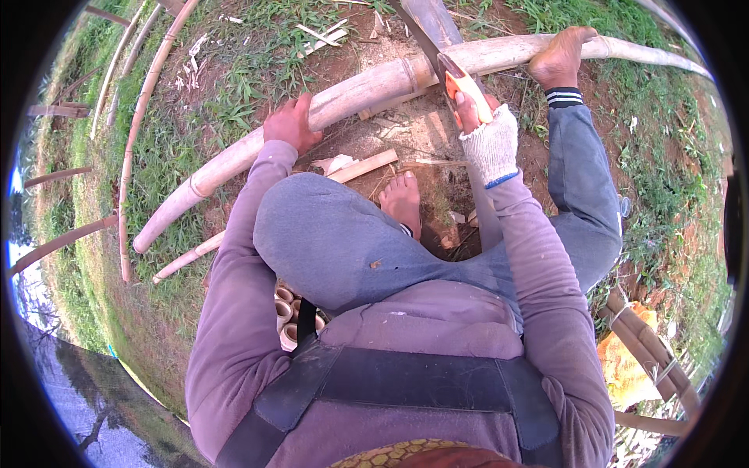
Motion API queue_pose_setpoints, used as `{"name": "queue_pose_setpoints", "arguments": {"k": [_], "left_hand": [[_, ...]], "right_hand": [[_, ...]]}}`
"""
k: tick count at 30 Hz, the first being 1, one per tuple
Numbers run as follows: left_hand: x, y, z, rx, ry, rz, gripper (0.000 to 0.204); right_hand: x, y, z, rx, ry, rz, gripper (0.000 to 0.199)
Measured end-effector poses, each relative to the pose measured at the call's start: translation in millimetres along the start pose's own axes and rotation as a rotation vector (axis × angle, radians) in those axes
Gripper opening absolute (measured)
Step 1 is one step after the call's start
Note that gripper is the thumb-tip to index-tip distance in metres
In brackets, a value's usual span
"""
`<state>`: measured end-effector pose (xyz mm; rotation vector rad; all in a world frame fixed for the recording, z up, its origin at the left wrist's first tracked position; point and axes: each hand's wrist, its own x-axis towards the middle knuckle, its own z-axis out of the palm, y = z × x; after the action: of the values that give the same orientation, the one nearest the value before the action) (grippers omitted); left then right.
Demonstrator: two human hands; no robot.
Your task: The person sits on the ground and uses a hand saw to cut long bamboo poles into shorter sections. They position the bamboo on a support, saw through it, and move the cut pieces aside. The person repeats this process with multiple bamboo poles.
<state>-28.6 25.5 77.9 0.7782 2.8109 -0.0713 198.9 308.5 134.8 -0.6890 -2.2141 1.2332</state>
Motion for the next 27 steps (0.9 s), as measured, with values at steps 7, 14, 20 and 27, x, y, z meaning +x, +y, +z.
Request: {"name": "queue_pose_setpoints", "arguments": {"k": [7,14,20,27], "left_hand": [[-6,-17,15,-0.030,0.014,-0.003,0.087],[2,-9,8,0.011,0.051,0.019,0.086],[-19,-23,14,0.000,0.003,-0.057,0.087],[8,3,15,0.004,0.032,0.033,0.087]], "right_hand": [[-167,5,-123,-0.056,-0.127,0.053,0.040],[8,2,8,0.029,-0.014,-0.028,0.037],[-97,17,-66,-0.032,-0.234,0.116,0.036],[-91,7,-51,0.026,-0.012,0.099,0.033]]}}
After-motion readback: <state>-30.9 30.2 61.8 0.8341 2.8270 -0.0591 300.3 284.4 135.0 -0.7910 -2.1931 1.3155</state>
